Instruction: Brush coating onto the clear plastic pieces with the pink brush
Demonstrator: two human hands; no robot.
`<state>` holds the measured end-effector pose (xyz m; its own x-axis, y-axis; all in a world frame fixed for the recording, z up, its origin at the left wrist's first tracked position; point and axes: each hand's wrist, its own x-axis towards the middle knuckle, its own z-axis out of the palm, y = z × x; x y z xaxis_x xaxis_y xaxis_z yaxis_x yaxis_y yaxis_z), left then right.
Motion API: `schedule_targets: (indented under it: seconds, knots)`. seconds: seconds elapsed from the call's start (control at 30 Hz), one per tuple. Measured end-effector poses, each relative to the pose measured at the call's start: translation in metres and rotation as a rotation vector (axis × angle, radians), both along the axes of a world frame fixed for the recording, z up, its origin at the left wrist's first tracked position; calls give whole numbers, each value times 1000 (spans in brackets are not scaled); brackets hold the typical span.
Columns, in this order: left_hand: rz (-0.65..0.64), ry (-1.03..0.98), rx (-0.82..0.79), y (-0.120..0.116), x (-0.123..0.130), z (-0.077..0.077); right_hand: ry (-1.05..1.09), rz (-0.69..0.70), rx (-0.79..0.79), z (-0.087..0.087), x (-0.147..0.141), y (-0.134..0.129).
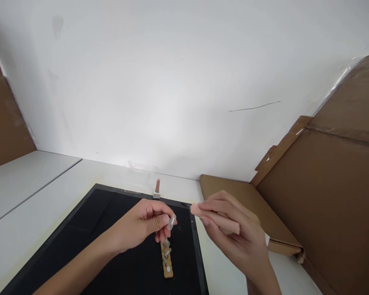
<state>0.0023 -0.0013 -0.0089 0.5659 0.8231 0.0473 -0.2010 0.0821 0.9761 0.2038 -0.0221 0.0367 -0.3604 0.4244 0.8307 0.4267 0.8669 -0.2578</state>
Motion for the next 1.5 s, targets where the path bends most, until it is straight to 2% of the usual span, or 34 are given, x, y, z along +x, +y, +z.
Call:
schedule_targets:
  seconds: [0.2, 0.33, 0.53, 0.77, 0.97, 1.03, 1.17, 1.23, 1.4, 1.5]
  knots:
    - [9, 1, 15, 1, -1, 0, 18, 200, -112, 4, -6, -5]
    - [-4, 37, 27, -3, -1, 4, -21, 182, -122, 7, -10, -5]
    - [-10, 59, 58, -3, -1, 3, 13, 39, -62, 8, -2, -2]
    - [-10, 68, 59, -2, 1, 3, -43, 241, -158, 9, -3, -7]
    - [-20, 77, 93, -5, -1, -1, -49, 8, -73, 7, -1, -6]
    - [-5, 94, 110, -5, -2, -1, -30, 37, -74, 7, -1, -6]
    - [41, 152, 169, -7, -1, 2, -50, 213, -141, 9, -5, -8]
    - [57, 188, 192, -9, 0, 3, -78, 193, -145, 10, -6, -9]
    - [76, 230, 234, -12, 0, 0, -72, 29, -78, 7, -4, -8]
    - [103, 279, 285, -12, 0, -2, -54, 53, -69, 7, -2, -9]
